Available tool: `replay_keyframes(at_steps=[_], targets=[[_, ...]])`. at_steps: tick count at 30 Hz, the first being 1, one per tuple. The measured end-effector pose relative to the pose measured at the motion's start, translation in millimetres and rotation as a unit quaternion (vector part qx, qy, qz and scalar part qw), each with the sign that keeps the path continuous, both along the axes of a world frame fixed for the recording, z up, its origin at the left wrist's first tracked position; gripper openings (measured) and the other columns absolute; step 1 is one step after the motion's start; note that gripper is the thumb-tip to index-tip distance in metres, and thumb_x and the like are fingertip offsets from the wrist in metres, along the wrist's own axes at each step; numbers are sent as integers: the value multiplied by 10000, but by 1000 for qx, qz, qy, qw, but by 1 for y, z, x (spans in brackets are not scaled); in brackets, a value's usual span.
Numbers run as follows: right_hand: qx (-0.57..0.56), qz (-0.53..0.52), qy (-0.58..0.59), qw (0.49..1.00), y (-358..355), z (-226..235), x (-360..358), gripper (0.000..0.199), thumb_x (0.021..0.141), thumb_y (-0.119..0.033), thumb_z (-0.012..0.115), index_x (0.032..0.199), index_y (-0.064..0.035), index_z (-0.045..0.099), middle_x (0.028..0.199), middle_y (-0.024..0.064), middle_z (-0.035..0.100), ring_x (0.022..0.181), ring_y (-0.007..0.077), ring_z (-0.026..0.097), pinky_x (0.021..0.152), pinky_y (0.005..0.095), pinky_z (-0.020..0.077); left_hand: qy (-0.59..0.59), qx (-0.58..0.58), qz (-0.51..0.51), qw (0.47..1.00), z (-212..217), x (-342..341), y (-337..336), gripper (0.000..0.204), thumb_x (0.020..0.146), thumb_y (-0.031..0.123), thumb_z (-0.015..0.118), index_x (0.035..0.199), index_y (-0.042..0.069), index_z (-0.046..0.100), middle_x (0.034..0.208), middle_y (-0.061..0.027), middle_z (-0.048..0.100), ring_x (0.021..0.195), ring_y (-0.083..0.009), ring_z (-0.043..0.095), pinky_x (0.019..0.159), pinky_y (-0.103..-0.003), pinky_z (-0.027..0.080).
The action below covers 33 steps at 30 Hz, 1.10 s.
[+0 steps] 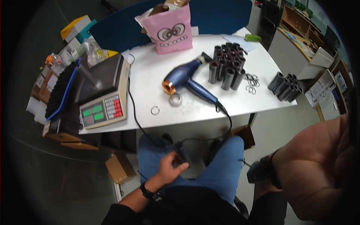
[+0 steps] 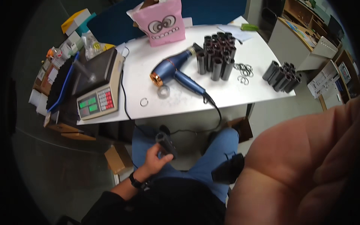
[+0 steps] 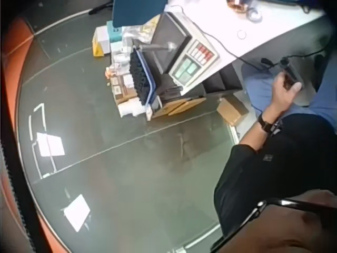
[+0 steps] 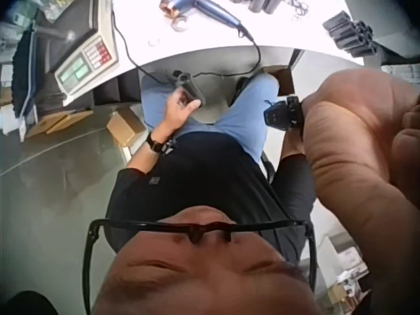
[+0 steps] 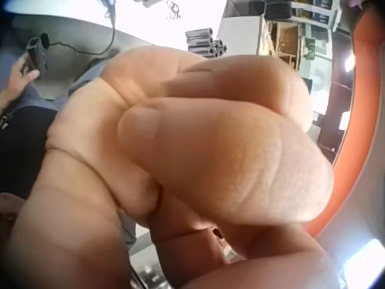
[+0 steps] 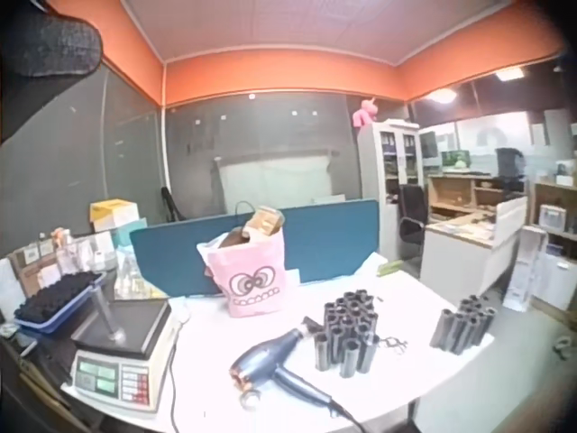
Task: Gathering metal tubes from a storage bin and assembling internal components into them at a manual workstation.
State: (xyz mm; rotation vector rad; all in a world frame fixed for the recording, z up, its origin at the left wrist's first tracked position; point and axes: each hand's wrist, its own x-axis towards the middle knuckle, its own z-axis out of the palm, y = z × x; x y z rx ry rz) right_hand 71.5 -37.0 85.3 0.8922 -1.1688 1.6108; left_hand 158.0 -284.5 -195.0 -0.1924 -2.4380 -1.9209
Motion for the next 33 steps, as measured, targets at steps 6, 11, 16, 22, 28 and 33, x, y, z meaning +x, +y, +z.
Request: replay_keyframes(at_steps=[6,11,16,22,28,33], targets=[[-30,-7,-3,1000,2,-1,7,240,905,-238,743,1082,-129,625,795,-18,502,602,66,419,629,225,299,5,-4,-9,1000,6,-7,3,390,874,276,790,1103,-3,641,877,-56,665,736,-117,591,657,-268,470],[-50,4,19,999,6,-9,28,251,900,-235,748,1092,-123,631,789,-21,499,595,65,418,628,223,296,24,-13,-8,1000,6,-2,3,402,870,275,790,1135,12,640,824,-5,627,683,-75,521,606,-251,421],[-34,57,65,996,-8,-12,35,243,914,-237,726,1102,-103,649,773,-19,538,558,62,450,612,219,327,20,-32,-14,999,-1,2,1,406,866,294,799,1117,17,641,805,-6,607,664,-78,499,595,-251,412],[242,205,48,947,24,-4,48,467,993,-302,651,1429,-206,515,1364,80,597,648,199,608,661,313,468,17,-36,-3,999,5,1,-1,392,865,306,801,1059,8,637,807,-34,604,665,-107,516,594,-264,419],[192,192,8,963,13,2,52,255,1013,-242,625,1266,-226,641,1216,-94,681,618,78,577,620,235,431,29,-29,6,999,8,2,-3,397,866,326,798,981,-12,625,824,-93,614,688,-161,573,605,-296,451],[178,194,-6,965,13,-2,54,238,1013,-254,626,1247,-231,664,1177,-129,693,598,69,567,607,218,415,18,-11,4,1000,3,3,2,380,866,309,796,992,-10,631,829,-93,624,702,-176,588,625,-298,467]])
